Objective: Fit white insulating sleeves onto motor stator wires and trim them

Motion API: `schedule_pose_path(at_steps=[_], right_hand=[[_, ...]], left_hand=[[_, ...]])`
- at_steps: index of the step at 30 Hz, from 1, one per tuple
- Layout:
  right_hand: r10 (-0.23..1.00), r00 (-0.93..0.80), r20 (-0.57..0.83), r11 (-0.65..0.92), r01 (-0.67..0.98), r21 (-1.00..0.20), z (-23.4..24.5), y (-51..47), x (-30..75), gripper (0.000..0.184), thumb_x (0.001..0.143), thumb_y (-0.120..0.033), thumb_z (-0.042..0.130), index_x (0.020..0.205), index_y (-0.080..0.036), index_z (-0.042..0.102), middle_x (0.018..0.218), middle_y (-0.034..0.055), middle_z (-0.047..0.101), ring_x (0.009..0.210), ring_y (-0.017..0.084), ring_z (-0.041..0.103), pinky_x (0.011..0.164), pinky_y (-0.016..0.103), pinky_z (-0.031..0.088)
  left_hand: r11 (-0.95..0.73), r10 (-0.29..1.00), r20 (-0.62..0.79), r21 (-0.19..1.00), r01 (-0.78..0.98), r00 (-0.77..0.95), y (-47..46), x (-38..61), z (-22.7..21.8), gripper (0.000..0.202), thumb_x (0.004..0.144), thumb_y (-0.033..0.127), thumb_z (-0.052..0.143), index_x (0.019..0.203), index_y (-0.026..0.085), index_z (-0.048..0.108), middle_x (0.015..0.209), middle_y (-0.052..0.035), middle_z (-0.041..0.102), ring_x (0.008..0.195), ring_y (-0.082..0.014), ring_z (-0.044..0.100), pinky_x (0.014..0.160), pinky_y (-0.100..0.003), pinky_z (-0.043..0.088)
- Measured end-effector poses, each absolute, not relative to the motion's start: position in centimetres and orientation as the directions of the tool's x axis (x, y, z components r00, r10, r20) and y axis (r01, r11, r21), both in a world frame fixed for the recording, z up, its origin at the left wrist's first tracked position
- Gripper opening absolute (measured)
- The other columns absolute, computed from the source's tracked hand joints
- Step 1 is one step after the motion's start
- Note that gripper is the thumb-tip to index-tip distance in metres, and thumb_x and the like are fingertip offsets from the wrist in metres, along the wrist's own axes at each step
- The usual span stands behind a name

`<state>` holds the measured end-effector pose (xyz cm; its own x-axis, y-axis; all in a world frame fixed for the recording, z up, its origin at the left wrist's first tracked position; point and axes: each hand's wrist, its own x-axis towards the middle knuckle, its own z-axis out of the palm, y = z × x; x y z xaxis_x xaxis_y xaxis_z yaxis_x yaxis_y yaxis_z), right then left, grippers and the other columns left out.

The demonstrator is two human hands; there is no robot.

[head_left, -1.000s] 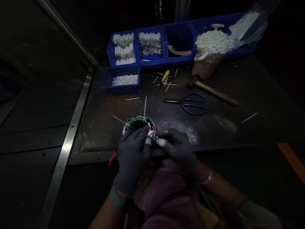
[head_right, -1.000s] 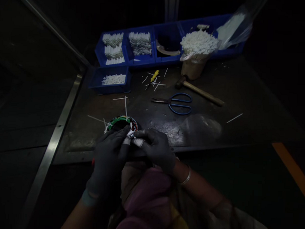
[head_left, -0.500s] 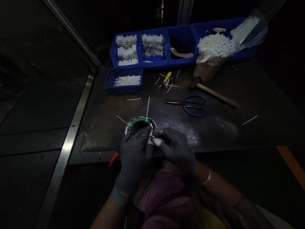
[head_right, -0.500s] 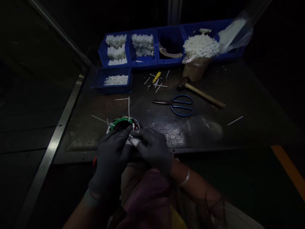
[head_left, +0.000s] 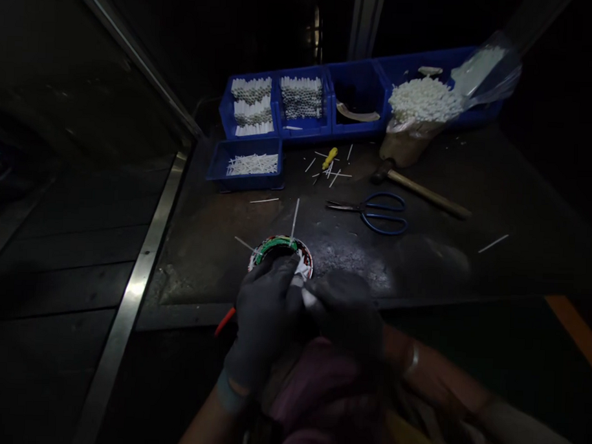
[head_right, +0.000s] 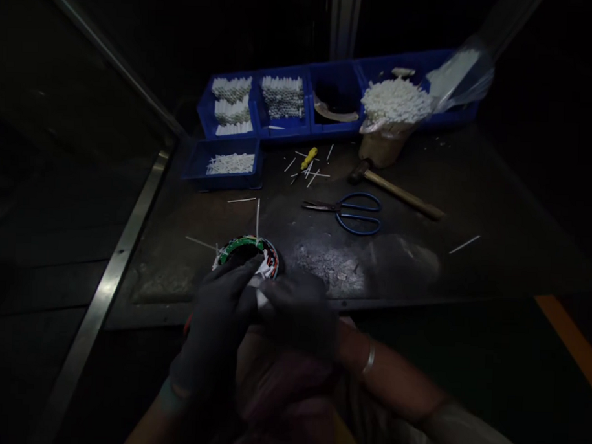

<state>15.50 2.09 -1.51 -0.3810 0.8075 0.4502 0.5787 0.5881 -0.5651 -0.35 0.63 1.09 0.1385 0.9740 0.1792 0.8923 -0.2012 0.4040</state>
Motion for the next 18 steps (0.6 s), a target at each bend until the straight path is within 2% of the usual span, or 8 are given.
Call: schedule_pose_path(at_steps=[3, 6, 8, 10, 14, 18], right_hand=[[0.810, -0.416, 0.413, 0.565, 0.367, -0.739, -0.5, 6.4, 15.3, 0.019, 0.097, -0.028, 0.059, 0.085, -0.022, 0.071, 0.081, 0.0025, 0.073, 0.075, 0.017, 0.064, 0.070, 0.029, 0.044], [0.770, -0.530, 0.355, 0.512, 0.183, -0.839, 0.1, 9.3, 16.3, 0.010, 0.096, -0.027, 0.064, 0.094, -0.021, 0.072, 0.090, -0.0008, 0.075, 0.082, 0.015, 0.068, 0.076, 0.025, 0.049], [0.683, -0.621, 0.385, 0.572, 0.127, -0.810, 0.1, 9.6, 17.3, 0.010, 0.096, -0.027, 0.066, 0.100, -0.021, 0.073, 0.101, 0.0023, 0.075, 0.093, 0.017, 0.069, 0.085, 0.028, 0.051], [0.603, -0.670, 0.432, 0.662, 0.118, -0.740, 0.1, 8.9, 18.2, 0.011, 0.097, -0.026, 0.066, 0.103, -0.020, 0.074, 0.110, 0.0062, 0.075, 0.102, 0.019, 0.068, 0.090, 0.031, 0.051], [0.584, -0.677, 0.449, 0.748, 0.233, -0.621, 0.1, 8.0, 17.9, 0.014, 0.101, -0.024, 0.060, 0.101, -0.019, 0.073, 0.109, 0.0088, 0.074, 0.099, 0.020, 0.066, 0.091, 0.034, 0.049], [0.599, -0.688, 0.410, 0.752, 0.306, -0.584, -0.5, 9.0, 14.6, 0.014, 0.099, -0.022, 0.061, 0.092, -0.018, 0.072, 0.099, 0.0088, 0.073, 0.094, 0.022, 0.062, 0.089, 0.036, 0.047]], left_hand=[[-0.277, 0.959, 0.173, 0.417, 0.866, 0.223, 0.8, -0.7, 1.4, 0.032, 0.098, 0.022, 0.044, 0.108, 0.017, 0.073, 0.111, -0.0099, 0.078, 0.108, -0.0291, 0.071, 0.101, -0.047, 0.053], [-0.343, 0.935, 0.237, 0.406, 0.847, 0.265, 0.7, -1.1, 1.0, 0.030, 0.101, 0.022, 0.046, 0.118, 0.018, 0.070, 0.119, -0.0097, 0.076, 0.113, -0.0280, 0.069, 0.104, -0.047, 0.052], [-0.382, 0.913, 0.298, 0.387, 0.839, 0.279, 0.4, -1.6, 0.3, 0.032, 0.100, 0.023, 0.052, 0.129, 0.017, 0.064, 0.124, -0.0113, 0.074, 0.115, -0.0282, 0.069, 0.104, -0.046, 0.053], [-0.409, 0.888, 0.373, 0.379, 0.830, 0.268, 0.1, -2.1, -0.5, 0.034, 0.098, 0.026, 0.060, 0.130, 0.016, 0.061, 0.123, -0.0126, 0.074, 0.114, -0.0282, 0.070, 0.100, -0.044, 0.057], [-0.554, 0.774, 0.515, 0.269, 0.788, 0.368, 0.2, -2.5, -1.5, 0.018, 0.096, 0.018, 0.062, 0.114, 0.016, 0.062, 0.113, -0.0125, 0.076, 0.109, -0.0255, 0.071, 0.098, -0.041, 0.059], [-0.638, 0.662, 0.599, 0.135, 0.758, 0.451, 1.2, -2.2, -1.3, 0.005, 0.096, 0.012, 0.058, 0.098, 0.014, 0.062, 0.096, -0.0129, 0.076, 0.095, -0.0248, 0.072, 0.094, -0.041, 0.060]])
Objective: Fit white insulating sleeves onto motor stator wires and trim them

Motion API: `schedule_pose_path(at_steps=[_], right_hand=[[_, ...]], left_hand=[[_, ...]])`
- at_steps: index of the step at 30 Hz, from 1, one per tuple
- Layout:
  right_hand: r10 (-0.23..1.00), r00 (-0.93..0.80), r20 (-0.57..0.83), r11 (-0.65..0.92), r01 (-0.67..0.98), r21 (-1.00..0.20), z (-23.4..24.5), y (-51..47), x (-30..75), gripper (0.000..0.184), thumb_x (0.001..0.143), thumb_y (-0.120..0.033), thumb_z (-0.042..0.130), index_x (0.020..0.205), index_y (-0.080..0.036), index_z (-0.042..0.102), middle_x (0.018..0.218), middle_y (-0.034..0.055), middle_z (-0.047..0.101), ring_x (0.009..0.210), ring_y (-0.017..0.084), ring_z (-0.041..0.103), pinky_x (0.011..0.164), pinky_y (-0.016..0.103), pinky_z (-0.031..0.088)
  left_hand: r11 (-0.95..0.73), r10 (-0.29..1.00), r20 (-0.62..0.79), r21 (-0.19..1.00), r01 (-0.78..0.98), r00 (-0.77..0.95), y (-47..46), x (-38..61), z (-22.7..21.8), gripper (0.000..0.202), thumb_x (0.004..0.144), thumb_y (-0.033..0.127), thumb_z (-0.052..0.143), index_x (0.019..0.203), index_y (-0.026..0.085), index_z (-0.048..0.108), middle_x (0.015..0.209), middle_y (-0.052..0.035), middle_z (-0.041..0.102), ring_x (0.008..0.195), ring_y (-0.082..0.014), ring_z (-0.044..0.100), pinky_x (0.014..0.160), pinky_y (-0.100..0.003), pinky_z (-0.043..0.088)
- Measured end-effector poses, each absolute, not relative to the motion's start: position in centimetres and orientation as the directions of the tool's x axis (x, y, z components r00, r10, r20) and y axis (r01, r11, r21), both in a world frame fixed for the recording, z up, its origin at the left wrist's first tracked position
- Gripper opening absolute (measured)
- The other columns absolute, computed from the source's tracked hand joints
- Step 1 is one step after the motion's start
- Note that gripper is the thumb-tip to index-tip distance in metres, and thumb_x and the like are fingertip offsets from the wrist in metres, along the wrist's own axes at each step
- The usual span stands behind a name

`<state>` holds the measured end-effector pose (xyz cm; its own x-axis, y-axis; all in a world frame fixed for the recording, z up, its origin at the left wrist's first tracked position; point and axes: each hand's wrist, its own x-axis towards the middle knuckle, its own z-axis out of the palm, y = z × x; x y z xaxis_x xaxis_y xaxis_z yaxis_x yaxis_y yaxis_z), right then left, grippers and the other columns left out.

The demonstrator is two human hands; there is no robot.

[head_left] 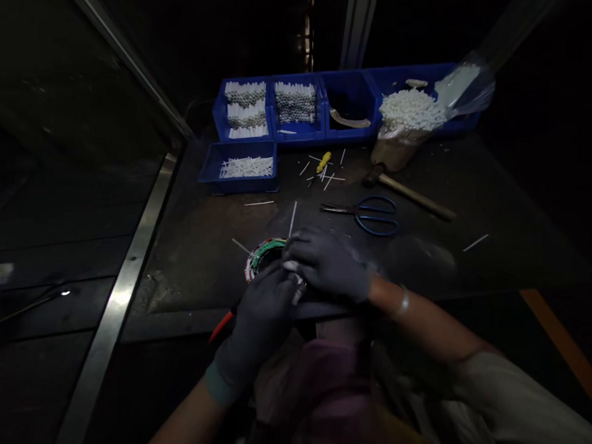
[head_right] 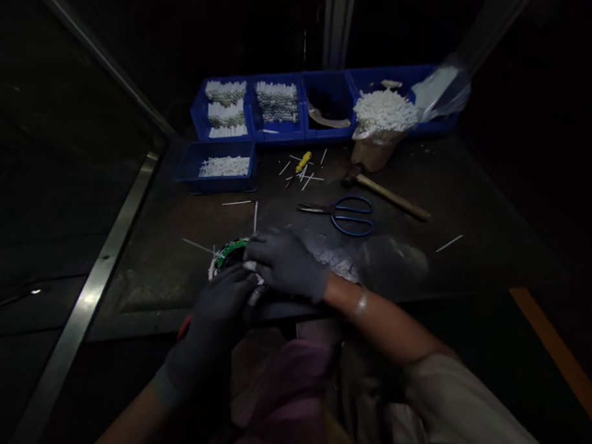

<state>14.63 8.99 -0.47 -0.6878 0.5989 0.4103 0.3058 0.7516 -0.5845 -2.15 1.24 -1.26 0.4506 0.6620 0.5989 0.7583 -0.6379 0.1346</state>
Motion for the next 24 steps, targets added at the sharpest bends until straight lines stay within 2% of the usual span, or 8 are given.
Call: schedule_pose_path(at_steps=[5, 8, 9, 11, 13, 17, 21, 24], right_hand=[[0.637, -0.657, 0.405, 0.703, 0.279, -0.654, -1.5, 12.2, 14.2, 0.014, 0.099, -0.025, 0.061, 0.096, -0.017, 0.072, 0.097, 0.0061, 0.073, 0.092, 0.018, 0.064, 0.085, 0.031, 0.049], [0.855, -0.356, 0.377, 0.515, 0.504, -0.693, -1.3, 14.8, 20.7, 0.023, 0.102, -0.028, 0.052, 0.112, -0.018, 0.070, 0.110, 0.0068, 0.073, 0.101, 0.020, 0.066, 0.090, 0.033, 0.051], [0.922, -0.207, 0.326, 0.377, 0.667, -0.643, -1.3, 15.8, 23.5, 0.026, 0.101, -0.026, 0.051, 0.118, -0.017, 0.068, 0.117, 0.0090, 0.072, 0.106, 0.022, 0.065, 0.093, 0.035, 0.050], [0.992, 0.026, 0.126, 0.019, 0.939, -0.343, -1.4, 17.6, 28.8, 0.033, 0.094, -0.022, 0.058, 0.126, -0.017, 0.067, 0.129, 0.0135, 0.068, 0.114, 0.027, 0.063, 0.098, 0.038, 0.048], [0.993, 0.105, 0.056, -0.089, 0.965, -0.247, -1.8, 19.0, 32.4, 0.037, 0.089, -0.017, 0.058, 0.125, -0.010, 0.068, 0.127, 0.0221, 0.067, 0.114, 0.033, 0.062, 0.097, 0.042, 0.046], [0.995, 0.104, 0.015, -0.097, 0.964, -0.246, -1.6, 16.7, 33.2, 0.035, 0.093, -0.027, 0.056, 0.122, -0.010, 0.066, 0.116, 0.0210, 0.070, 0.102, 0.032, 0.066, 0.086, 0.039, 0.049], [0.971, -0.007, 0.241, 0.151, 0.798, -0.583, -0.3, 6.7, 28.9, 0.037, 0.103, -0.046, 0.044, 0.121, -0.020, 0.063, 0.106, 0.0120, 0.071, 0.093, 0.027, 0.066, 0.081, 0.038, 0.051], [0.926, 0.013, 0.378, 0.266, 0.687, -0.676, -0.5, -0.9, 24.7, 0.038, 0.104, -0.047, 0.040, 0.121, -0.024, 0.064, 0.100, 0.0121, 0.070, 0.090, 0.028, 0.066, 0.081, 0.042, 0.053]], left_hand=[[-0.588, 0.737, 0.487, 0.117, 0.801, 0.469, 2.1, -2.6, -0.7, 0.016, 0.100, 0.016, 0.048, 0.096, 0.016, 0.064, 0.092, -0.0105, 0.075, 0.089, -0.0261, 0.072, 0.081, -0.040, 0.060], [-0.534, 0.784, 0.431, 0.102, 0.840, 0.446, 2.2, -2.5, -0.9, 0.017, 0.099, 0.018, 0.050, 0.098, 0.017, 0.067, 0.096, -0.0112, 0.076, 0.094, -0.0278, 0.071, 0.083, -0.041, 0.058], [-0.517, 0.796, 0.426, 0.110, 0.849, 0.429, 2.1, -2.3, -1.0, 0.017, 0.098, 0.018, 0.050, 0.096, 0.017, 0.067, 0.095, -0.0109, 0.076, 0.092, -0.0276, 0.071, 0.083, -0.041, 0.058], [-0.473, 0.823, 0.423, 0.139, 0.870, 0.380, 1.9, -1.9, -0.9, 0.019, 0.098, 0.019, 0.050, 0.092, 0.017, 0.067, 0.091, -0.0108, 0.075, 0.090, -0.0280, 0.070, 0.081, -0.041, 0.057], [-0.436, 0.852, 0.400, 0.184, 0.881, 0.338, 1.8, -2.1, -0.6, 0.019, 0.098, 0.023, 0.052, 0.099, 0.015, 0.068, 0.097, -0.0123, 0.076, 0.099, -0.0301, 0.070, 0.087, -0.044, 0.057], [-0.475, 0.864, 0.317, 0.257, 0.842, 0.391, 1.3, -5.3, 0.5, 0.035, 0.103, 0.025, 0.043, 0.131, 0.015, 0.060, 0.131, -0.0114, 0.071, 0.125, -0.0280, 0.063, 0.118, -0.056, 0.039], [-0.560, 0.824, 0.230, 0.194, 0.805, 0.518, 0.9, -8.4, 0.8, 0.036, 0.104, 0.025, 0.041, 0.134, 0.022, 0.062, 0.132, -0.0096, 0.070, 0.132, -0.0290, 0.058, 0.119, -0.061, 0.034], [-0.594, 0.801, 0.209, 0.159, 0.788, 0.561, 1.2, -8.6, 0.8, 0.033, 0.103, 0.023, 0.045, 0.127, 0.020, 0.066, 0.124, -0.0099, 0.072, 0.127, -0.0286, 0.060, 0.117, -0.057, 0.038]])
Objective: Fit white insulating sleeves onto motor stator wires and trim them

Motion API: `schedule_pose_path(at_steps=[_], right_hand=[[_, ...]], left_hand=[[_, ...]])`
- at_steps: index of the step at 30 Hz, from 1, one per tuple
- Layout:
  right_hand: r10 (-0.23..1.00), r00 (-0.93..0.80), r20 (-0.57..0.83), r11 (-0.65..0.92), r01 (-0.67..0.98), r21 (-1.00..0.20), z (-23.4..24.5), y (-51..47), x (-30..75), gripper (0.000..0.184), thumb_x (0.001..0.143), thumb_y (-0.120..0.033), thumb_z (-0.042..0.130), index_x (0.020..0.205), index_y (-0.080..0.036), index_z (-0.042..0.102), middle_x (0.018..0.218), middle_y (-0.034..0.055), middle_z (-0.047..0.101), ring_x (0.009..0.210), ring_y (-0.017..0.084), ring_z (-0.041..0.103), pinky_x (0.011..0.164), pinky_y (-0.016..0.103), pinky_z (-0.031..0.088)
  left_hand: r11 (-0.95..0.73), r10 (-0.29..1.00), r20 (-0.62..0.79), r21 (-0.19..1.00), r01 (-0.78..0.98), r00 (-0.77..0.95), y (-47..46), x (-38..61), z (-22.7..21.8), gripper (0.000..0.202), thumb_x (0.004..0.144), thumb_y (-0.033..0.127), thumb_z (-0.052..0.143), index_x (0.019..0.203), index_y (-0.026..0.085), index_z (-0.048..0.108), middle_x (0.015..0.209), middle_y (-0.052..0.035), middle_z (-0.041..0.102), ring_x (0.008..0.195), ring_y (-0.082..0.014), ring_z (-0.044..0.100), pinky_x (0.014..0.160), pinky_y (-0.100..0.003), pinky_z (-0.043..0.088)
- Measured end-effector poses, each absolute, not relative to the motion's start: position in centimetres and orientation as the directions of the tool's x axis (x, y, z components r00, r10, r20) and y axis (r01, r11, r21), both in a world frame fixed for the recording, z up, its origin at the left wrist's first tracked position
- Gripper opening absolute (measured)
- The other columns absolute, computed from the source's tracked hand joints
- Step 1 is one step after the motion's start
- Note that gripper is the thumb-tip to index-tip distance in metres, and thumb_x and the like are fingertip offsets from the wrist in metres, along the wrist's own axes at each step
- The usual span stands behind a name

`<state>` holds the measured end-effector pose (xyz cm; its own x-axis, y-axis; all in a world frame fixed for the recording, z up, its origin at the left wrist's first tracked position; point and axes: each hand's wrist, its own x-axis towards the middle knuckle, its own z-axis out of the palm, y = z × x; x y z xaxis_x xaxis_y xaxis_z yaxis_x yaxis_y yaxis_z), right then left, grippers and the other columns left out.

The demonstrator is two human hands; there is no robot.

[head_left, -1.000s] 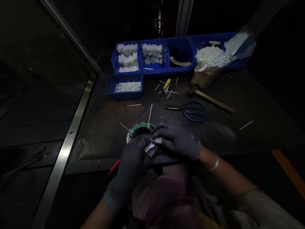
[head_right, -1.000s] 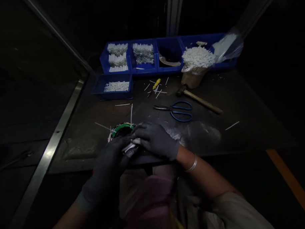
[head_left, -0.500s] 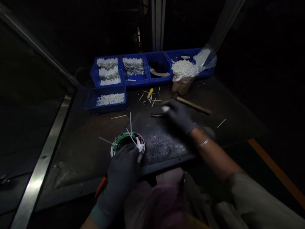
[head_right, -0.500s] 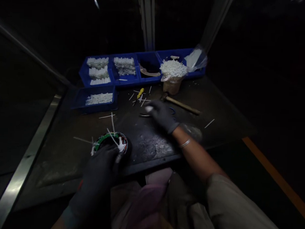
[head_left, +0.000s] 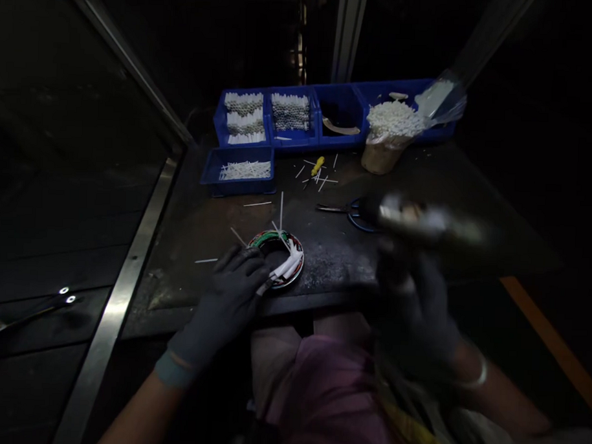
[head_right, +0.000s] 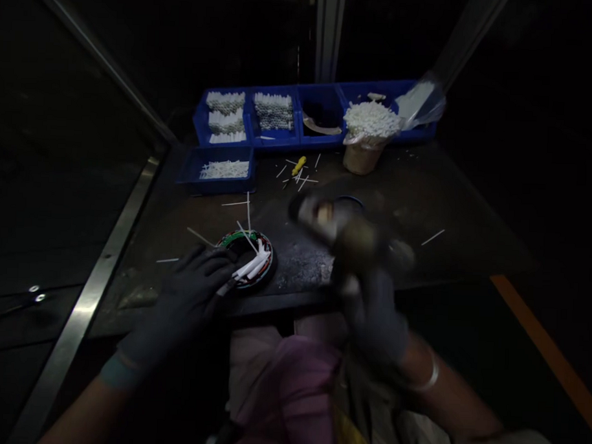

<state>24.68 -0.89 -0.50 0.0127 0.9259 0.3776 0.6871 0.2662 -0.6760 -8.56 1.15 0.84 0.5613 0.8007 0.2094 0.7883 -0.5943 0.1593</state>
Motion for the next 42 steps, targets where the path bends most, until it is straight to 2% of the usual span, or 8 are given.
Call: schedule_pose_path(at_steps=[6, 9, 14, 20, 24, 30, 36, 42], right_hand=[[0.951, -0.309, -0.032, 0.186, 0.649, -0.738, 0.4, -4.5, 21.3, 0.038, 0.106, -0.045, 0.037, 0.120, -0.020, 0.062, 0.095, 0.0101, 0.073, 0.080, 0.025, 0.068, 0.070, 0.036, 0.055], [0.946, -0.323, 0.032, 0.258, 0.687, -0.679, 3.1, -3.3, 21.5, 0.041, 0.108, -0.046, 0.034, 0.129, -0.020, 0.057, 0.111, 0.0133, 0.071, 0.095, 0.025, 0.068, 0.082, 0.037, 0.054], [0.888, -0.455, -0.068, 0.337, 0.743, -0.579, 3.3, -1.7, 20.9, 0.028, 0.103, -0.045, 0.049, 0.096, -0.021, 0.062, 0.084, 0.0081, 0.070, 0.069, 0.022, 0.061, 0.064, 0.032, 0.045], [0.883, -0.470, 0.013, 0.383, 0.704, -0.597, 0.9, -0.6, 22.4, 0.026, 0.104, -0.043, 0.046, 0.101, -0.023, 0.062, 0.092, 0.0093, 0.072, 0.076, 0.023, 0.065, 0.067, 0.033, 0.045], [0.953, -0.271, -0.135, 0.213, 0.917, -0.339, -2.2, 2.6, 23.3, 0.025, 0.104, -0.034, 0.049, 0.103, -0.016, 0.065, 0.098, 0.0129, 0.072, 0.085, 0.024, 0.066, 0.072, 0.031, 0.044], [0.984, -0.177, -0.008, 0.169, 0.950, -0.263, -1.5, 11.3, 25.6, 0.031, 0.102, -0.035, 0.054, 0.124, -0.020, 0.067, 0.117, 0.0148, 0.068, 0.099, 0.025, 0.065, 0.082, 0.031, 0.047], [0.800, 0.190, 0.570, 0.027, 0.936, -0.350, 3.5, 24.4, 28.9, 0.031, 0.093, -0.022, 0.056, 0.119, -0.014, 0.070, 0.130, 0.0191, 0.060, 0.122, 0.034, 0.052, 0.107, 0.048, 0.042], [0.851, 0.042, 0.524, 0.115, 0.958, -0.262, 3.9, 31.0, 29.3, 0.024, 0.089, -0.020, 0.060, 0.107, -0.017, 0.075, 0.141, 0.0119, 0.058, 0.140, 0.034, 0.038, 0.120, 0.052, 0.028]], left_hand=[[-0.660, 0.746, 0.177, 0.067, 0.748, 0.642, 1.4, -7.4, 1.8, 0.035, 0.100, 0.016, 0.045, 0.128, 0.016, 0.066, 0.129, -0.0123, 0.070, 0.127, -0.0297, 0.060, 0.119, -0.053, 0.039], [-0.668, 0.738, 0.187, 0.064, 0.742, 0.648, 1.2, -7.4, 2.2, 0.040, 0.097, 0.013, 0.047, 0.135, 0.015, 0.062, 0.132, -0.0131, 0.069, 0.129, -0.0294, 0.059, 0.121, -0.052, 0.037], [-0.658, 0.747, 0.183, 0.070, 0.749, 0.639, 0.9, -7.2, 2.1, 0.049, 0.097, 0.012, 0.047, 0.145, 0.017, 0.055, 0.143, -0.0138, 0.063, 0.135, -0.0290, 0.056, 0.121, -0.052, 0.039], [-0.657, 0.745, 0.204, 0.057, 0.752, 0.635, 1.0, -7.6, 1.9, 0.046, 0.096, 0.013, 0.045, 0.138, 0.018, 0.061, 0.127, -0.0142, 0.072, 0.124, -0.0310, 0.063, 0.115, -0.055, 0.044], [-0.627, 0.752, 0.282, 0.025, 0.779, 0.596, 1.2, -7.8, 1.1, 0.044, 0.098, 0.020, 0.046, 0.141, 0.019, 0.056, 0.132, -0.0134, 0.071, 0.124, -0.0321, 0.064, 0.112, -0.057, 0.044], [-0.534, 0.785, 0.436, 0.116, 0.837, 0.441, 1.9, -4.8, -1.2, 0.035, 0.098, 0.028, 0.053, 0.130, 0.015, 0.060, 0.121, -0.0138, 0.076, 0.114, -0.0320, 0.069, 0.107, -0.055, 0.049], [-0.427, 0.849, 0.417, 0.181, 0.886, 0.324, 1.9, -3.6, -1.5, 0.029, 0.098, 0.028, 0.055, 0.123, 0.019, 0.068, 0.117, -0.0112, 0.077, 0.116, -0.0319, 0.068, 0.097, -0.047, 0.056], [-0.486, 0.822, 0.395, 0.113, 0.867, 0.410, 1.5, -4.8, -2.0, 0.038, 0.100, 0.028, 0.050, 0.135, 0.017, 0.061, 0.128, -0.0111, 0.074, 0.121, -0.0321, 0.067, 0.110, -0.053, 0.046]])
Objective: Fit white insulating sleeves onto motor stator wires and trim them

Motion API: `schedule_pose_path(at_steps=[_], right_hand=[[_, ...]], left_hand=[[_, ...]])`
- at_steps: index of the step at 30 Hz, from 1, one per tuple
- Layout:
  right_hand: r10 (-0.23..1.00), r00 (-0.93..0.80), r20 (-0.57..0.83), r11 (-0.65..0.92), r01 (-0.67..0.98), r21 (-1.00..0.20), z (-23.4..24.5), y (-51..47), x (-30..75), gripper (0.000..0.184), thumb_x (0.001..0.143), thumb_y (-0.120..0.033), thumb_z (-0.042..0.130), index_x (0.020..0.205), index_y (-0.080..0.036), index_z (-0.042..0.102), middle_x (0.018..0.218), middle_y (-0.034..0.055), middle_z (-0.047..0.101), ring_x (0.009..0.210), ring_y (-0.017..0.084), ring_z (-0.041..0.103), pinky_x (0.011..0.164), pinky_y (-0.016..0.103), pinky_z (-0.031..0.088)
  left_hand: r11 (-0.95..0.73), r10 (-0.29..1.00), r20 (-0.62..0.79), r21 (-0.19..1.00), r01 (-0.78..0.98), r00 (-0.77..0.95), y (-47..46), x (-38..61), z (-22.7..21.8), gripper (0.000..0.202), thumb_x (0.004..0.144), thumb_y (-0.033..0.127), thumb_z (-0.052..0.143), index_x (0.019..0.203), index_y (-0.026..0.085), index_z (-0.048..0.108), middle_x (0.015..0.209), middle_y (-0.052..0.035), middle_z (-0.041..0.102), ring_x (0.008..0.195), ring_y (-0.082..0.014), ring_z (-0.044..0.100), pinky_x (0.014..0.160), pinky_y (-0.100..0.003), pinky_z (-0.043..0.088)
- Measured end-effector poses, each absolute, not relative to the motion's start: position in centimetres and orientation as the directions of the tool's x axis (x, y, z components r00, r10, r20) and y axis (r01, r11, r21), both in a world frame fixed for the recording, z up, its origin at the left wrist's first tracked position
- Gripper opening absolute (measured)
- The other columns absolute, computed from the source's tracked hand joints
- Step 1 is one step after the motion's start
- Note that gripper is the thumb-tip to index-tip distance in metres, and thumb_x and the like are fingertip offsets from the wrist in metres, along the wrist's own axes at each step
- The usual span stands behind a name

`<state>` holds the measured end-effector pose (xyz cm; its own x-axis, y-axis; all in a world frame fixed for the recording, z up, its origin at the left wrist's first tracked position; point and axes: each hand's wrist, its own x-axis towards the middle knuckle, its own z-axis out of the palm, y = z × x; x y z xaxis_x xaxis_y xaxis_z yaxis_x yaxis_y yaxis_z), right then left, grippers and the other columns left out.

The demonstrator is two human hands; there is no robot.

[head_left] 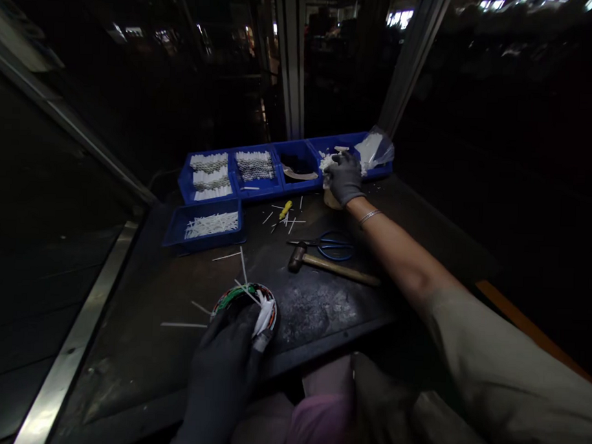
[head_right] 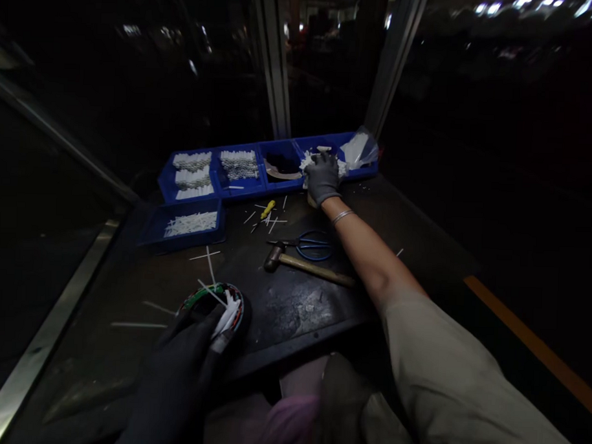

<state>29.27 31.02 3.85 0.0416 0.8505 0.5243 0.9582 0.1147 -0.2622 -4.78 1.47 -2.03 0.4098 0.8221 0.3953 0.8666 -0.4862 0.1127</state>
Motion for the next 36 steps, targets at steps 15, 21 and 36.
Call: schedule_pose_path(at_steps=[15, 21, 36], right_hand=[[0.928, -0.022, 0.372, 0.363, 0.283, -0.888, 2.3, 11.3, 25.7, 0.027, 0.094, -0.048, 0.063, 0.089, -0.022, 0.063, 0.084, 0.0034, 0.072, 0.078, 0.020, 0.071, 0.075, 0.037, 0.059], [0.875, -0.482, 0.038, 0.062, 0.034, -0.998, -4.6, -1.7, 23.7, 0.030, 0.083, -0.049, 0.079, 0.076, -0.022, 0.069, 0.083, 0.0045, 0.076, 0.078, 0.021, 0.073, 0.070, 0.033, 0.059], [0.922, -0.380, 0.076, 0.142, 0.150, -0.978, -2.5, 1.9, 18.4, 0.018, 0.083, -0.039, 0.082, 0.083, -0.022, 0.076, 0.086, 0.0020, 0.078, 0.080, 0.019, 0.073, 0.075, 0.030, 0.056]], left_hand=[[-0.455, 0.874, 0.279, 0.179, 0.872, 0.398, 0.8, -4.5, -0.9, 0.048, 0.094, 0.033, 0.063, 0.137, 0.011, 0.056, 0.119, -0.0152, 0.075, 0.107, -0.0301, 0.071, 0.117, -0.056, 0.039], [-0.440, 0.883, 0.274, 0.199, 0.876, 0.381, 0.9, -4.4, -1.2, 0.052, 0.090, 0.034, 0.068, 0.138, 0.015, 0.057, 0.122, -0.0144, 0.075, 0.111, -0.0305, 0.070, 0.117, -0.055, 0.040], [-0.320, 0.938, 0.241, 0.323, 0.891, 0.250, 0.7, -3.7, -0.3, 0.078, 0.084, 0.032, 0.073, 0.151, 0.008, 0.042, 0.133, -0.0193, 0.069, 0.126, -0.0349, 0.063, 0.118, -0.054, 0.040]])
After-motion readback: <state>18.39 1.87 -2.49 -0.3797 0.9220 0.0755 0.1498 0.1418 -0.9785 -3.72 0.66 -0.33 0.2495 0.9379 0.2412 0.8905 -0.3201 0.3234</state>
